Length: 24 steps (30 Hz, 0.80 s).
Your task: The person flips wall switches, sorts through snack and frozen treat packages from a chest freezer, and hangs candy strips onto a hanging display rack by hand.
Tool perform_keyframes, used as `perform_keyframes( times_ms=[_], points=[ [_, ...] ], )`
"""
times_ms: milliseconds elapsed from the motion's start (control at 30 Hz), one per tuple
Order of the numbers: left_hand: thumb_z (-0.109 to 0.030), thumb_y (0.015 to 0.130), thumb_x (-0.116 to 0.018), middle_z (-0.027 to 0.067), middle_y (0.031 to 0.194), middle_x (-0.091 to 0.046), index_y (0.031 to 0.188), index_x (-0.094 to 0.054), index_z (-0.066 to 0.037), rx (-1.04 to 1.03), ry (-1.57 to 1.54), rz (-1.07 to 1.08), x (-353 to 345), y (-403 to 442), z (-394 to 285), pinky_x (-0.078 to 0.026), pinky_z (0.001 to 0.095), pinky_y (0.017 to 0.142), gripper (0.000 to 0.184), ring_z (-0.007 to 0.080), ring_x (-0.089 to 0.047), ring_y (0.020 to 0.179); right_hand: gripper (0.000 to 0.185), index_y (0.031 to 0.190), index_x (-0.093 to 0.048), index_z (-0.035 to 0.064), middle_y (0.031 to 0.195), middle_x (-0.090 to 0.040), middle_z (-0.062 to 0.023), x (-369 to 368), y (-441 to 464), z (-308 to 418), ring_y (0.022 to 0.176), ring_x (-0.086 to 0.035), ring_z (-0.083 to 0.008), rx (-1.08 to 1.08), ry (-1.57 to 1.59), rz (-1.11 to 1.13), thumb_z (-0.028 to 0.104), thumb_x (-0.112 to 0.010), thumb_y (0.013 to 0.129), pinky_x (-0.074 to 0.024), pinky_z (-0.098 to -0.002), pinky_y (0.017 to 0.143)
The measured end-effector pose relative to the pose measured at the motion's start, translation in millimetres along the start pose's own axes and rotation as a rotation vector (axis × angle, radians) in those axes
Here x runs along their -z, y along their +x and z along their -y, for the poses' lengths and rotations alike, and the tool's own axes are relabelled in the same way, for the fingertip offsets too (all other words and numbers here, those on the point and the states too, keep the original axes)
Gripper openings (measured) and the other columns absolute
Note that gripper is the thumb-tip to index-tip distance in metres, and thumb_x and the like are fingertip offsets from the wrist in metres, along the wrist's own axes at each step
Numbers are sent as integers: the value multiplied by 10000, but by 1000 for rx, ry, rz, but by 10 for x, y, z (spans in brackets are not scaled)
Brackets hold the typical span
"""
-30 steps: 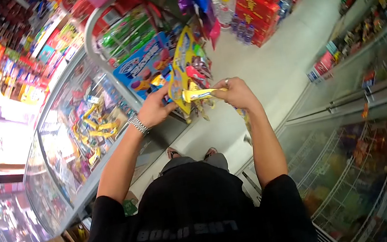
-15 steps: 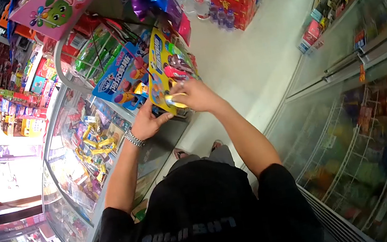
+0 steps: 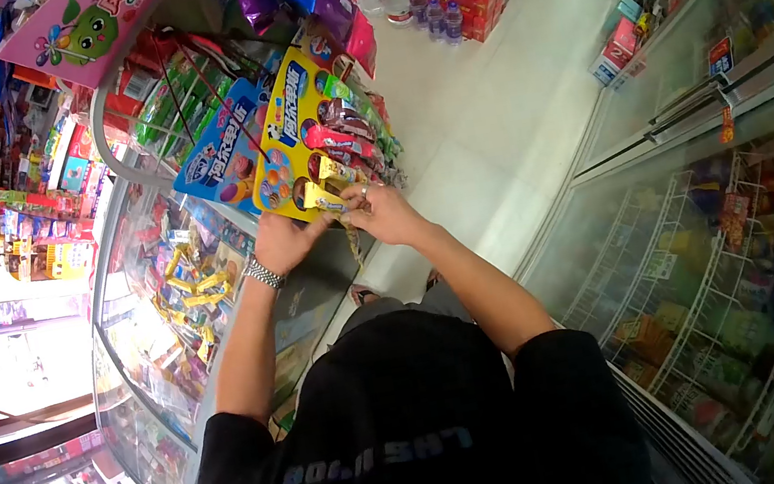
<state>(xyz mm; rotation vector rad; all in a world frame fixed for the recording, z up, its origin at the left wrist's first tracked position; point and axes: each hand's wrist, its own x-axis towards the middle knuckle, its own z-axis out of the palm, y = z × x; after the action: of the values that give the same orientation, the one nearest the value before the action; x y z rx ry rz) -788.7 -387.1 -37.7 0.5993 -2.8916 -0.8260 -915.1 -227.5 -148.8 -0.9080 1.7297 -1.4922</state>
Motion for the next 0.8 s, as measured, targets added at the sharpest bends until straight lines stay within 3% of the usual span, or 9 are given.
perform_keyframes(
  times_ms=[33, 100, 200, 333, 433, 500, 600, 700, 800],
  points=[
    [-521, 827, -710, 208, 993, -708, 1206, -651, -40, 9, -2, 2, -37, -27, 81, -483, 437, 964, 615, 384, -667, 952, 288, 1127, -665, 22, 893, -714, -63, -11, 14, -10, 789, -651, -131, 12, -10, -35, 160, -712, 879, -524, -293, 718],
    [-336, 885, -685, 208, 1021, -711, 1150, -680, -22, 350, 25, -115, -166, -126, 453, -542, 359, 819, 412, 374, -687, 921, 253, 1089, -678, 20, 879, -715, -76, 49, 30, -89, 787, -657, -140, -21, 57, -142, 159, -708, 880, -525, -295, 721],
    [-262, 915, -654, 211, 1045, -715, 1145, -690, -19, 388, -195, -409, -288, -311, 1041, -533, 361, 847, 336, 305, -703, 945, 215, 1049, -691, 20, 855, -715, -92, 244, -10, -188, 779, -663, -151, -94, 64, -288, 159, -694, 885, -527, -297, 726],
    [-270, 943, -638, 151, 1042, -735, 1193, -669, -3, 488, -493, -497, 2, -610, 1295, -533, 331, 864, 368, 201, -701, 971, 181, 1022, -695, 20, 834, -711, -86, 372, -120, -313, 770, -666, -145, -108, -85, -382, 153, -660, 903, -528, -285, 720],
    [-257, 937, -649, 149, 1071, -730, 1216, -652, 5, 456, -436, -674, 176, -1086, 1396, -535, 331, 873, 382, 215, -700, 991, 154, 997, -683, 10, 810, -694, -72, 348, -271, -521, 755, -643, -128, -107, -76, -322, 129, -635, 913, -515, -274, 699],
    [-156, 940, -642, 129, 1125, -708, 1256, -639, -29, 619, -244, -718, 256, -1495, 1704, -521, 305, 894, 341, 195, -677, 978, 131, 981, -666, -4, 763, -649, -41, 232, -412, -569, 713, -591, -106, -113, -67, -270, 102, -609, 929, -492, -266, 670],
    [-5, 837, -606, 197, 1178, -636, 1310, -603, -99, 434, 339, -736, 271, -2084, 2336, -478, 433, 998, 483, 374, -612, 1092, 119, 985, -656, -11, 763, -640, -38, -47, -600, -726, 704, -586, -103, -127, 61, -220, 87, -607, 939, -488, -265, 661],
    [72, 768, -564, 220, 1356, -529, 1333, -564, -80, 441, 350, -473, 329, -2257, 2584, -456, 491, 1010, 585, 430, -520, 1211, 119, 1003, -638, -17, 797, -632, -31, -403, -706, -709, 728, -583, -95, -257, 41, -130, 86, -607, 954, -492, -250, 682],
    [-30, 788, -618, 211, 1373, -510, 1433, -463, -127, 502, 409, -375, 525, -2064, 2513, -425, 494, 1036, 670, 397, -500, 1244, 108, 1002, -649, -4, 816, -658, -42, -763, -673, -638, 729, -623, -103, -283, 0, -35, 86, -622, 948, -518, -252, 691]
  ],
)
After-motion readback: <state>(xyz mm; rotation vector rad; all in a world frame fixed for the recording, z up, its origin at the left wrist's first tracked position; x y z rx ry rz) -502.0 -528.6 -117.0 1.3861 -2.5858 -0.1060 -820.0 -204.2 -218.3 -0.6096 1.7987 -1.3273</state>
